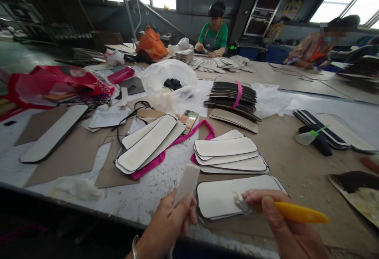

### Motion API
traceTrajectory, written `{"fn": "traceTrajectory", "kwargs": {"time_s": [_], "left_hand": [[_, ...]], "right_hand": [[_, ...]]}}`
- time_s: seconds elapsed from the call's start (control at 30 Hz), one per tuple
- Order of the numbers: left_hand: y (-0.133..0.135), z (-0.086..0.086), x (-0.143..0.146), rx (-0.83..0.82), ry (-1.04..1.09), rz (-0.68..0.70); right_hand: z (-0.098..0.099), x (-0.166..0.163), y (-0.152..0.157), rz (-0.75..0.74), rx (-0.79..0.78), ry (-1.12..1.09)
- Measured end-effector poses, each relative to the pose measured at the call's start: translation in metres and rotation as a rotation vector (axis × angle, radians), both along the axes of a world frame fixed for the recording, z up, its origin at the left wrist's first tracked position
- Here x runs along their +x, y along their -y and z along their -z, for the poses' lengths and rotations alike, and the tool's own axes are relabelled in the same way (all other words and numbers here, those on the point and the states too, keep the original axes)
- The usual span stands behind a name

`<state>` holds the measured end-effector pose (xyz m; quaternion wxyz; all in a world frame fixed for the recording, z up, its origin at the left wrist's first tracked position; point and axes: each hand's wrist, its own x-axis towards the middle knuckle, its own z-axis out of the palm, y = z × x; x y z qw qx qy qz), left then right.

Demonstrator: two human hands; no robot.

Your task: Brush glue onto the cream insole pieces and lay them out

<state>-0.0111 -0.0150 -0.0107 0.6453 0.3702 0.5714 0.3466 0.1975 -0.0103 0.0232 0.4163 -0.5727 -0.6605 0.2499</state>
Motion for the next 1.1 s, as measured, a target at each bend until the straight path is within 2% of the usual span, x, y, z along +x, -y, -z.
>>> {"fn": "traceTrajectory", "kwargs": {"time_s": [0.1, 0.2, 0.27, 0.37, 0.43, 0.5, 0.6, 0.73, 0.83, 0.9, 0.97, 1.03, 1.1], "left_hand": [[0.001, -0.006, 0.008, -0.093, 0.245, -0.063], [0.002, -0.011, 0.020, -0.148, 0.373, -0.091], [0.003, -0.015, 0.027, -0.149, 0.409, -0.106], [0.004, -0.019, 0.037, -0.115, 0.419, -0.158], [0.005, -0.017, 0.045, -0.085, 0.404, -0.163], [0.009, -0.012, 0.054, -0.039, 0.384, -0.123], [0.019, -0.001, 0.067, -0.013, 0.359, -0.022], [0.034, 0.012, 0.066, -0.036, 0.257, 0.073], [0.036, 0.018, 0.047, -0.033, 0.123, -0.055], [0.030, 0.020, 0.033, -0.073, 0.038, -0.226], [0.021, 0.021, 0.024, -0.083, -0.010, -0.300], [0.011, 0.021, 0.021, -0.075, -0.043, -0.268], [0.003, 0.021, 0.022, -0.078, -0.059, -0.188]], "right_hand": [[0.006, -0.017, -0.002, -0.046, -0.116, -0.147], [0.018, -0.030, -0.002, -0.059, -0.237, -0.254], [0.025, -0.038, -0.001, -0.106, -0.340, -0.369], [0.030, -0.050, 0.004, -0.160, -0.501, -0.714], [0.030, -0.056, 0.008, -0.129, -0.529, -0.889], [0.029, -0.058, 0.013, -0.073, -0.540, -0.929], [0.029, -0.045, 0.016, 0.039, -0.575, -0.854], [0.025, -0.002, 0.011, 0.223, -0.428, -0.746], [0.017, 0.043, 0.008, 0.264, -0.371, -0.754], [0.012, 0.072, 0.007, 0.244, -0.416, -0.671], [0.007, 0.094, 0.008, 0.206, -0.462, -0.462], [0.002, 0.101, 0.007, 0.081, -0.482, -0.213], [-0.005, 0.093, 0.003, -0.153, -0.496, -0.014]]}}
